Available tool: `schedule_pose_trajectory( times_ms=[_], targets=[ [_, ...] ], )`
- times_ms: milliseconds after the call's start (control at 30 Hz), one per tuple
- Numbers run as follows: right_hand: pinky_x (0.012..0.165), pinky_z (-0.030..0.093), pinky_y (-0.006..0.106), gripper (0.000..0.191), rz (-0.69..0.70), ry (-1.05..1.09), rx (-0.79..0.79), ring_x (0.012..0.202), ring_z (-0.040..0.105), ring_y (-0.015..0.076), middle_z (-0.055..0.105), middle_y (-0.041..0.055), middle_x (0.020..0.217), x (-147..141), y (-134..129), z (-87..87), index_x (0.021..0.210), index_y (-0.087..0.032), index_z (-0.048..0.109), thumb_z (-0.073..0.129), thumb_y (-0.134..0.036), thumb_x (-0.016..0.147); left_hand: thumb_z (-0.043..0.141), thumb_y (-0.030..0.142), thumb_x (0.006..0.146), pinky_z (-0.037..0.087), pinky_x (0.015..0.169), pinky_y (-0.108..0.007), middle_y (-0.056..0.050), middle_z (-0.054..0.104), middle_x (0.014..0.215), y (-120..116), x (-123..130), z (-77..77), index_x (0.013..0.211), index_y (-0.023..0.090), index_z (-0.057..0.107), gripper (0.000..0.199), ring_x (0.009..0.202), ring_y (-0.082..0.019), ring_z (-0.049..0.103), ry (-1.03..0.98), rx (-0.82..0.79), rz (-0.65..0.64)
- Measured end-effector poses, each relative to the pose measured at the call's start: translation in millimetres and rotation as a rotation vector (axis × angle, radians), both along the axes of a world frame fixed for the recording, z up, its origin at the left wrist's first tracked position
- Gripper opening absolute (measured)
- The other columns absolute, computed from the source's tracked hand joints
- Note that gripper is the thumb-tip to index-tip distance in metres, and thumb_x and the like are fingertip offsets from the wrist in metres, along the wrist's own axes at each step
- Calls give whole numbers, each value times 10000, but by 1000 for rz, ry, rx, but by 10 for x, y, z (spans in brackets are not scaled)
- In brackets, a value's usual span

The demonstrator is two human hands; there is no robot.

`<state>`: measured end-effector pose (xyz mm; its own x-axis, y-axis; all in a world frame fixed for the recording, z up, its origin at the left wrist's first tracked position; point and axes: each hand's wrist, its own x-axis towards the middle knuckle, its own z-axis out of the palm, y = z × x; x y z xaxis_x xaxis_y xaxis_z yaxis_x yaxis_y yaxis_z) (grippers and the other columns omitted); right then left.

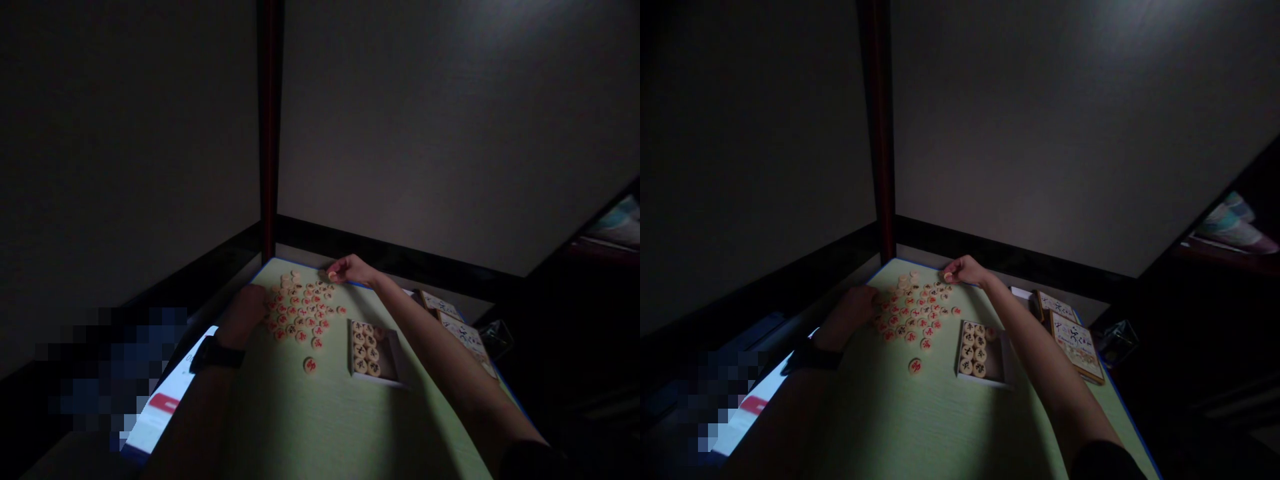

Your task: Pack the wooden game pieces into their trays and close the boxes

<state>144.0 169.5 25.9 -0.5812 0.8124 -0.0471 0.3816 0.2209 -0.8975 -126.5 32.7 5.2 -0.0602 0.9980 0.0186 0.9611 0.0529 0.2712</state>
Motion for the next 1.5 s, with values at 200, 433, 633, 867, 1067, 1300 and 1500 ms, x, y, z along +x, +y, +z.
schedule_pose_trajectory(
  times_ms=[200,433,633,867,1067,1300,1500],
  targets=[
    [674,527,273,248,-33,-33,72,657,605,120,701,16,736,51,-35,30,853,-113,750,778,-159,610,501,78,848,489,796,-258,-158,734,1019,10,-24,-41,908,113,720,229,971,-220,692,25,-16,-5],
    [602,465,248,160,-65,-201,212,568,558,122,629,-5,599,-104,-38,-145,811,-112,720,639,-249,798,531,83,848,478,781,-255,-153,726,1035,13,-18,-78,922,118,707,194,984,-219,682,19,-4,-15],
    [607,371,223,290,-42,-365,423,590,516,119,584,-15,579,-282,-161,-240,726,-144,661,499,-282,922,488,67,867,483,752,-256,-148,728,972,-9,7,-14,905,107,703,221,926,-209,690,31,-14,-17],
    [778,401,248,154,108,-466,627,845,618,178,725,65,915,-592,-413,-293,898,-163,732,635,-120,787,423,44,891,490,851,-266,-175,705,1110,-27,50,40,1033,82,694,309,1026,-216,676,107,-8,-18],
    [736,397,244,258,189,-594,700,842,652,189,749,57,903,-633,-436,-265,914,-183,738,560,-60,773,445,35,872,488,842,-281,-174,718,1067,-33,53,51,1017,84,698,296,1009,-233,680,84,-11,-36],
    [799,390,274,230,272,-729,783,938,639,224,735,99,973,-706,-510,-168,923,-175,692,547,-45,800,440,21,870,479,899,-296,-196,697,1123,-56,74,62,1062,61,693,320,1040,-240,664,78,58,-39],
    [884,393,333,288,205,-731,835,994,604,268,692,179,1021,-769,-626,-140,1104,-88,614,562,-43,824,494,21,832,444,1011,-309,-159,689,1174,-10,78,72,1108,109,694,352,1137,-247,627,-65,212,-38]
  ],
)
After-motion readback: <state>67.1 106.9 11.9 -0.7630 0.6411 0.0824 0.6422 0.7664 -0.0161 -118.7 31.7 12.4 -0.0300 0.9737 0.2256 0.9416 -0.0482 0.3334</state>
